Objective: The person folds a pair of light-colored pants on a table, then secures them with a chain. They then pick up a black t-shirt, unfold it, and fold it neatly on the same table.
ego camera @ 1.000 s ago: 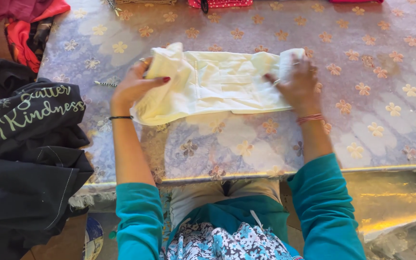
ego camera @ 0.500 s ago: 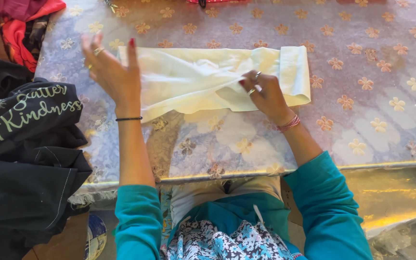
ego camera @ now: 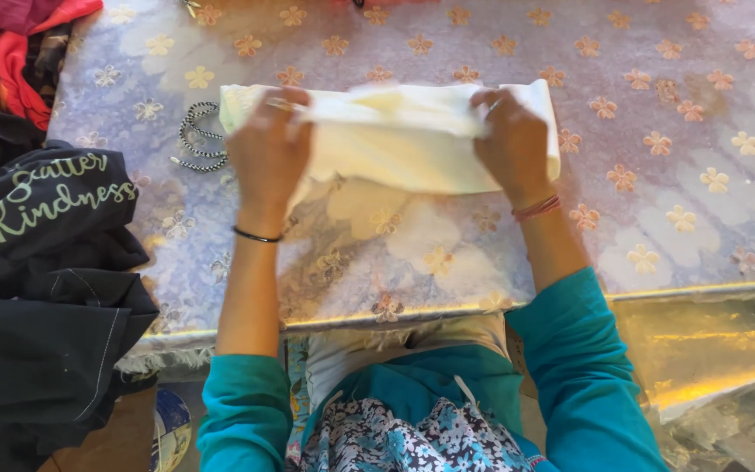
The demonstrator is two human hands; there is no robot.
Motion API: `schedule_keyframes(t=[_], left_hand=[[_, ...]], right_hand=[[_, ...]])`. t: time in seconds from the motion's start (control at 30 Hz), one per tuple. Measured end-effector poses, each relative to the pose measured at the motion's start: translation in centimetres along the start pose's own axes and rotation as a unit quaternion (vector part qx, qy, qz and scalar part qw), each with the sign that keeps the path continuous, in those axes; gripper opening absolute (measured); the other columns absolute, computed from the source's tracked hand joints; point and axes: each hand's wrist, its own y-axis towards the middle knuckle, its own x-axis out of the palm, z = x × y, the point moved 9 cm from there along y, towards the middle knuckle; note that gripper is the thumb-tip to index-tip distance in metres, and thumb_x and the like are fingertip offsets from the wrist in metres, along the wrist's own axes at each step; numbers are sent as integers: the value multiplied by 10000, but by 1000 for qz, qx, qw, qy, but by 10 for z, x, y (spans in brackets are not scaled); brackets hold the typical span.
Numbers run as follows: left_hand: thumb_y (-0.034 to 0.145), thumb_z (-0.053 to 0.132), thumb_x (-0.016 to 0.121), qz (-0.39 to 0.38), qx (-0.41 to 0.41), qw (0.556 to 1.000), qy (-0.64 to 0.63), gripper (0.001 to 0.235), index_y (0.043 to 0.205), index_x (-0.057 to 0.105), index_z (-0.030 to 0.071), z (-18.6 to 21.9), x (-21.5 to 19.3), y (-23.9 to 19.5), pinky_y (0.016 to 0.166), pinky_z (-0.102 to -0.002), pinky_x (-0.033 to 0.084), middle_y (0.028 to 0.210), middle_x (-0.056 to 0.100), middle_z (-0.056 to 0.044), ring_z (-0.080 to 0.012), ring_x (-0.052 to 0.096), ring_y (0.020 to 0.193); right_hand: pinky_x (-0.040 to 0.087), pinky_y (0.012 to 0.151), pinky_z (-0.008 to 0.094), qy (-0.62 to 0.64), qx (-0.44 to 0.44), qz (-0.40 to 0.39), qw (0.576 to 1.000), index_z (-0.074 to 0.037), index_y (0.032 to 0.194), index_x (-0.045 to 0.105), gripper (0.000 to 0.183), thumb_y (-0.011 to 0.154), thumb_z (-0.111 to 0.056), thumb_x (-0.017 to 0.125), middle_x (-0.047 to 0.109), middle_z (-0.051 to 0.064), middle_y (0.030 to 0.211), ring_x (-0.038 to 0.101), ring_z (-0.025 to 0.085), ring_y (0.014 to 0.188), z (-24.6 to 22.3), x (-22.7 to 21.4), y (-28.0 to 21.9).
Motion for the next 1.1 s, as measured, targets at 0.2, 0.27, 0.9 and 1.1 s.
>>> schedule_keyframes(t=[0.2, 0.27, 0.9, 1.1], left_hand=[[976, 76, 693, 75, 1, 994, 82, 146, 1103, 678, 146, -30, -38, 5, 673, -423, 505, 999, 650, -73, -284, 683, 853], [980, 92, 700, 75, -33, 995, 60, 120, 1091, 683, 135, -40, -43, 6, 663, -423, 493, 972, 650, -72, -286, 669, 824], [1018, 195, 650, 68, 98, 973, 199, 367, 1357, 572, 78, 13, 38, -22, 1064, -540, 417, 1373, 565, -156, -371, 531, 1251], [889, 353, 671, -168, 236, 957, -14, 458, 1256, 671, 78, 177, 196, -65, 1116, -540, 381, 1363, 607, -119, -295, 553, 1250]], right_hand=[[534, 672, 361, -99, 51, 137, 984, -129, 1040, 680, 223, 879, 7, 753, 683, 46, 928, 685, 207, 816, 75, -51, 1], [536, 687, 341, -73, 78, 152, 983, -110, 1048, 698, 184, 908, -8, 758, 701, 29, 927, 683, 174, 816, 96, -64, -7], [621, 665, 308, 556, 271, 143, 773, -34, 1206, 689, 226, 1046, -80, 536, 744, 88, 1046, 714, 154, 689, 119, -51, -12], [561, 628, 257, 452, 249, 130, 847, -40, 1141, 696, 175, 1101, -203, 646, 739, 57, 1005, 665, 112, 677, 122, -35, -11]])
